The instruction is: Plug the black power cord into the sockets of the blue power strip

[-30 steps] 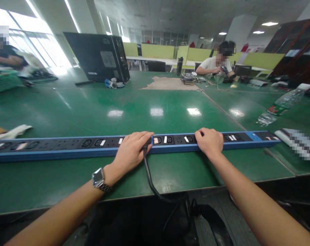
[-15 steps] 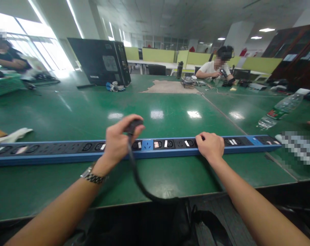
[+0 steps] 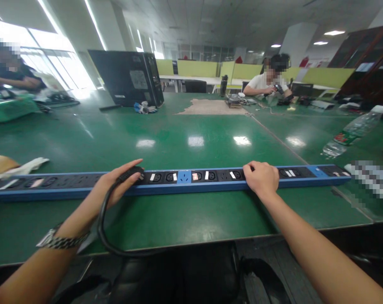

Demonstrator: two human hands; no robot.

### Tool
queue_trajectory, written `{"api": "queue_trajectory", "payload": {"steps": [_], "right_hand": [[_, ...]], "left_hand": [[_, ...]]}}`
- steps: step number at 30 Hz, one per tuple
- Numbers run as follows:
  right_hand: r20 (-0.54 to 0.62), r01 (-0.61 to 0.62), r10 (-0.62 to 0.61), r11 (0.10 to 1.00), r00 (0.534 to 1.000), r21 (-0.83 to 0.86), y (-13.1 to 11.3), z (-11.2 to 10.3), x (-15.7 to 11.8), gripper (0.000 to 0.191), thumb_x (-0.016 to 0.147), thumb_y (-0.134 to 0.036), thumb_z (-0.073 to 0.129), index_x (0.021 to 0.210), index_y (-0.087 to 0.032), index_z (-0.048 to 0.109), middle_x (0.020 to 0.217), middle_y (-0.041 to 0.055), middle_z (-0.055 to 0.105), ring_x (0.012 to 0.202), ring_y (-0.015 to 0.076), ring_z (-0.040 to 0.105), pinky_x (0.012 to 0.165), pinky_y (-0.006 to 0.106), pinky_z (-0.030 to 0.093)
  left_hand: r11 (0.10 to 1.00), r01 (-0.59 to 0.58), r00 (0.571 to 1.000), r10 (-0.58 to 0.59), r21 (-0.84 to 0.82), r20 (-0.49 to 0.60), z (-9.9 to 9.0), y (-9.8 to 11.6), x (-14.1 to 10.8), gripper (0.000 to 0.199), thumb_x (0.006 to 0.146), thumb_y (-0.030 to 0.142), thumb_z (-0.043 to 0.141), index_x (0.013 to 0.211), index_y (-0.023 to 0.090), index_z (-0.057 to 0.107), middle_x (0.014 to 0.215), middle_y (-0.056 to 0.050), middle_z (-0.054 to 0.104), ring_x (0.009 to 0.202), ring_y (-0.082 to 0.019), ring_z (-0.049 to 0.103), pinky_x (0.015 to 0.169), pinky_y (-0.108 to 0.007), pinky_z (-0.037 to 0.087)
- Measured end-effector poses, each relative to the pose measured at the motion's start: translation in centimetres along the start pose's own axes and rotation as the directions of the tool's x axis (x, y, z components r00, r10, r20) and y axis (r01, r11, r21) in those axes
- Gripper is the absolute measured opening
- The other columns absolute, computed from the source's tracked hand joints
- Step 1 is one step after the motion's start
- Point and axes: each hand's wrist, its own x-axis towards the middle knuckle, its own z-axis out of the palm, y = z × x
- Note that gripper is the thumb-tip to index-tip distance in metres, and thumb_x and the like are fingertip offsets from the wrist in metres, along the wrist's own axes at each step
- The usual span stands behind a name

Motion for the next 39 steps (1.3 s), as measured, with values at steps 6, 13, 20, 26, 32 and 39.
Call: {"api": "queue_trajectory", "payload": {"steps": [6,13,20,26,32,39], "right_hand": [[-0.012,0.007,-0.007,1.0,1.0,-0.006,0.1,0.1,0.0,0.04,0.083,-0.038,0.039,0.085,-0.023,0.076,0.082,0.0077,0.072,0.077,0.0218,0.06,0.061,0.03,0.028],[-0.018,0.014,-0.014,1.0,1.0,0.002,0.1,0.1,-0.1,0.04,0.083,-0.038,0.039,0.084,-0.023,0.076,0.083,0.0076,0.072,0.077,0.0217,0.06,0.062,0.03,0.028],[-0.022,0.014,-0.014,1.0,1.0,0.005,0.1,0.2,0.0,0.039,0.083,-0.039,0.039,0.083,-0.024,0.076,0.082,0.0074,0.072,0.077,0.0219,0.06,0.063,0.031,0.029],[-0.021,0.015,-0.015,1.0,1.0,-0.01,0.0,0.1,0.0,0.04,0.084,-0.038,0.039,0.083,-0.023,0.076,0.083,0.0077,0.072,0.076,0.0211,0.059,0.063,0.03,0.028],[-0.035,0.004,-0.005,1.0,0.999,-0.011,0.0,0.0,-0.1,0.04,0.084,-0.038,0.039,0.084,-0.023,0.076,0.083,0.0082,0.072,0.077,0.0219,0.06,0.061,0.03,0.027],[-0.046,0.006,-0.006,1.0,0.999,0.007,0.0,0.2,-0.1,0.038,0.083,-0.037,0.041,0.083,-0.023,0.076,0.083,0.0067,0.072,0.076,0.0209,0.059,0.062,0.029,0.027]], "left_hand": [[0.984,-0.084,0.996,0.077,0.156,0.053,-0.7,0.8,0.1,0.051,0.092,0.053,0.043,0.132,0.023,0.055,0.118,-0.009,0.068,0.106,-0.025,0.064,0.094,-0.04,0.05],[0.918,-0.135,0.988,0.099,0.372,0.116,-0.1,2.5,-0.4,0.045,0.095,0.044,0.04,0.131,0.02,0.054,0.122,-0.009,0.066,0.111,-0.028,0.06,0.095,-0.045,0.048],[0.922,-0.18,0.983,0.155,0.343,0.098,0.8,1.4,-1.9,0.063,0.092,0.047,0.048,0.147,0.023,0.031,0.135,-0.011,0.056,0.123,-0.029,0.051,0.101,-0.047,0.042],[0.943,-0.238,0.969,0.213,0.233,0.127,0.4,-0.2,-1.2,0.071,0.088,0.052,0.053,0.147,0.019,0.031,0.129,-0.013,0.059,0.119,-0.029,0.054,0.101,-0.046,0.042],[0.926,-0.323,0.929,0.271,0.195,0.252,-1.8,-0.2,1.0,0.045,0.091,0.045,0.048,0.128,0.022,0.057,0.119,-0.008,0.067,0.107,-0.025,0.062,0.093,-0.04,0.048],[0.945,-0.291,0.956,0.281,0.149,0.082,-2.4,0.8,1.0,0.033,0.085,0.037,0.054,0.114,0.025,0.065,0.105,-0.004,0.072,0.097,-0.022,0.067,0.088,-0.037,0.052]]}}
